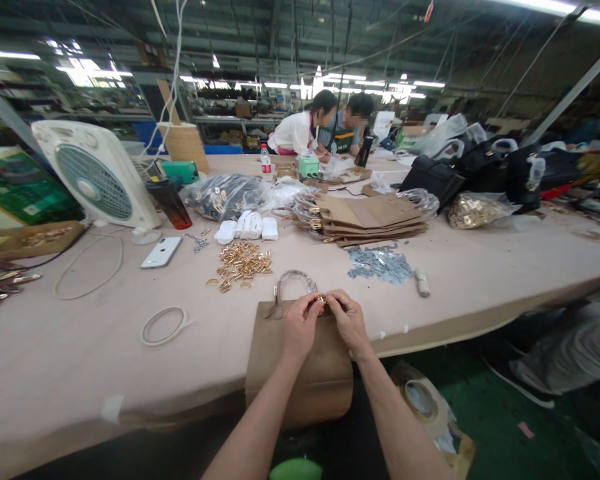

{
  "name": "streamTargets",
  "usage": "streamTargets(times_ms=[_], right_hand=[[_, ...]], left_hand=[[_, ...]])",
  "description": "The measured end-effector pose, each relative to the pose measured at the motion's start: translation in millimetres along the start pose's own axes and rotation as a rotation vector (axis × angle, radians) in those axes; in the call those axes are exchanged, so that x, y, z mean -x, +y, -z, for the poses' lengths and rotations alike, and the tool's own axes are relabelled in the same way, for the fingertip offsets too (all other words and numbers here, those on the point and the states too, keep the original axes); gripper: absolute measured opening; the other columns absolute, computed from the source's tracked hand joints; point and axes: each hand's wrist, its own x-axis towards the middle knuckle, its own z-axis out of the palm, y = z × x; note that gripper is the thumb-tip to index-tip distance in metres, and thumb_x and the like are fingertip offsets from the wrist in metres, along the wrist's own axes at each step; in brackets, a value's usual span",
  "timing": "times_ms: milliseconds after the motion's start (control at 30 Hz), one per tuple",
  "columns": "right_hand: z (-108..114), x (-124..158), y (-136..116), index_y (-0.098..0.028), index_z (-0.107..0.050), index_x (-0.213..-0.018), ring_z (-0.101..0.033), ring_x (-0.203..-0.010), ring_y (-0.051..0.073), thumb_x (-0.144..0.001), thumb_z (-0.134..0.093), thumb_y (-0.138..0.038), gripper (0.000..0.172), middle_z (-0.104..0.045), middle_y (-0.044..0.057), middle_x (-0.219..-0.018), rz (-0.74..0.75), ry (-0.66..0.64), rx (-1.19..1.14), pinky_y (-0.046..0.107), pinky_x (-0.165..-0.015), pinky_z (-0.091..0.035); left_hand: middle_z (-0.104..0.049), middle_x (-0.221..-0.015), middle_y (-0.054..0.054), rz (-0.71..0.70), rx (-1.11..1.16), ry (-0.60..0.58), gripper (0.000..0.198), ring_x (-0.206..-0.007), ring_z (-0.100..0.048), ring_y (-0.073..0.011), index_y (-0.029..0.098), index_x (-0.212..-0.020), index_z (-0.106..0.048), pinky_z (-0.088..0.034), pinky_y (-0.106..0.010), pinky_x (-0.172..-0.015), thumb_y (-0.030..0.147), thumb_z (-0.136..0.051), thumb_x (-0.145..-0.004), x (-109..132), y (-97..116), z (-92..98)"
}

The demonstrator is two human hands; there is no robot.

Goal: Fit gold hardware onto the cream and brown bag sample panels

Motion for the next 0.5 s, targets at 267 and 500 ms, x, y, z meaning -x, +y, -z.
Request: streamTargets(times_ms=[267,500], right_hand=[[3.0,0.8,-5.3,-0.023,-0.069,-0.085,-0.058,-0.082,0.019,-0.097,-0.061,-0.044,0.025,-0.064,0.001,-0.084,-0.021,-0.003,-0.004,0.029,-0.077,-0.047],[5.6,0.3,4.1,-0.023,-0.074,-0.093,-0.060,-0.078,0.019,-0.092,-0.067,-0.055,0.033,-0.069,0.002,-0.085,-0.144,0.038,-0.154,0.030,-0.074,-0.048]], left_hand=[[-0.077,-0.107,-0.005,-0.196,-0.209,-0.033,0.021,-0.099,-0.071,-0.0207,0.025,-0.114,-0.073,-0.056,-0.034,-0.092,0.033,-0.058,-0.102,4.9,8.5,-1.0],[-0.076,-0.112,-0.005,-0.273,-0.196,-0.056,0.022,-0.105,-0.071,-0.0212,0.026,-0.117,-0.072,-0.056,-0.036,-0.097,0.029,-0.057,-0.102,5.2,8.9,-3.3]])
